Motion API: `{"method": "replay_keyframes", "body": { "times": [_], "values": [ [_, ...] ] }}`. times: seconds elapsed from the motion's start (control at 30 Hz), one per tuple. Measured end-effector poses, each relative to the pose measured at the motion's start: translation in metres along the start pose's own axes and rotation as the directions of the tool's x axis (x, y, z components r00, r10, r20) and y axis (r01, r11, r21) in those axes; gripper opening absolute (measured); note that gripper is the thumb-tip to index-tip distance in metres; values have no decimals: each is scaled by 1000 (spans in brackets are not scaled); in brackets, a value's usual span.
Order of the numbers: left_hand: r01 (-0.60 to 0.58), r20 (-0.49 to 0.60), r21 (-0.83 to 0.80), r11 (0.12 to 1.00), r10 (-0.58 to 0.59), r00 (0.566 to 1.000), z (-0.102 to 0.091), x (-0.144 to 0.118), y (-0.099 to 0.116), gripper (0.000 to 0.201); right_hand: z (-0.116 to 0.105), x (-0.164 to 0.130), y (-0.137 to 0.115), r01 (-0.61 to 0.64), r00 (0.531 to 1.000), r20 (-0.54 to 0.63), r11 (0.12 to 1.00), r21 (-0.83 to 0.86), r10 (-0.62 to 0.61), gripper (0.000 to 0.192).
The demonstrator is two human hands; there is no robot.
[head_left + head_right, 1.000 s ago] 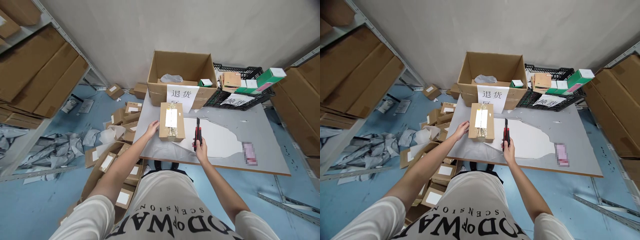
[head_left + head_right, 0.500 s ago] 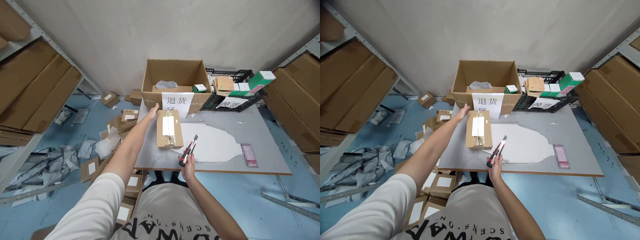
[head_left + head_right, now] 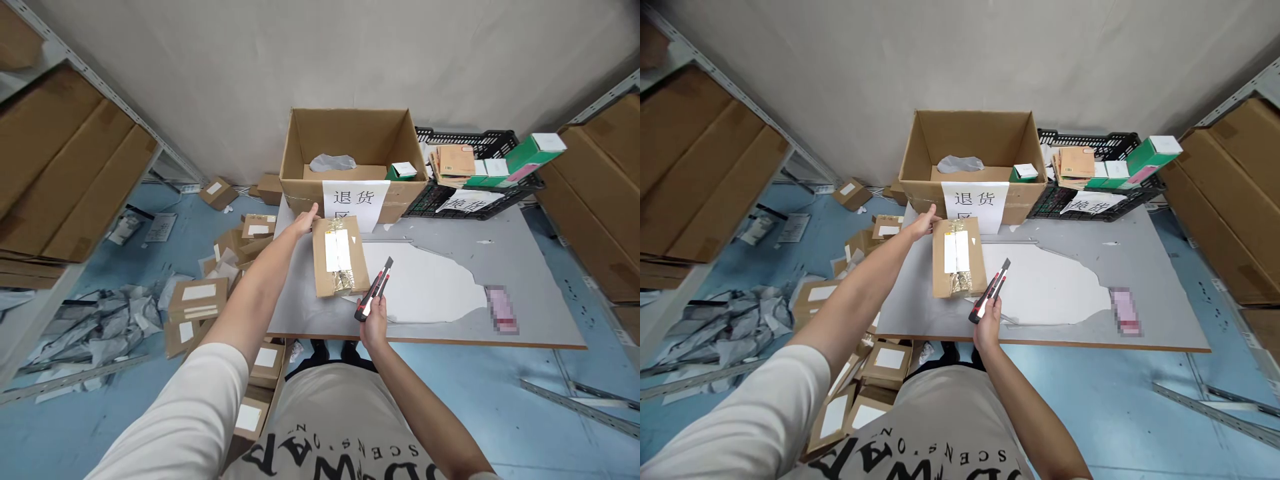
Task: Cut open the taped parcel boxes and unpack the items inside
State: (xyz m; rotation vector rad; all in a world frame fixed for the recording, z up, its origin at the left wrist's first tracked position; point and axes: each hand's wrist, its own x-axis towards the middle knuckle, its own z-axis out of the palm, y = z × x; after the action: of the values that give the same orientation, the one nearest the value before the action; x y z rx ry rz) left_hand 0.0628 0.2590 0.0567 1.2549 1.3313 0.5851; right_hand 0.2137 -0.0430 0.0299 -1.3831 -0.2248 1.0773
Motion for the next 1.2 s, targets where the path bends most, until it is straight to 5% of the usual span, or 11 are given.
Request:
{"method": "replay_keyframes", "body": {
  "times": [0.2,0.4,0.7,1.0,1.2],
  "values": [
    [103,46,-73,992,-100,994,-5,-16,3,76,-18,31,-14,112,994,23,990,-85,-110,43],
    [138,77,-183,974,-125,989,-8,-58,3,79,-37,76,-67,124,987,109,990,-68,-116,32],
    [142,51,-352,925,-132,990,41,-165,-37,82,-57,153,-148,-56,948,297,978,-201,115,12],
    [112,-37,-418,901,-141,989,90,-216,-82,75,-58,180,-137,-117,908,352,944,-308,227,6],
    [19,-188,-25,1000,-23,982,95,-222,-92,54,-77,175,-122,-60,896,419,973,-223,151,8]
  ]
}}
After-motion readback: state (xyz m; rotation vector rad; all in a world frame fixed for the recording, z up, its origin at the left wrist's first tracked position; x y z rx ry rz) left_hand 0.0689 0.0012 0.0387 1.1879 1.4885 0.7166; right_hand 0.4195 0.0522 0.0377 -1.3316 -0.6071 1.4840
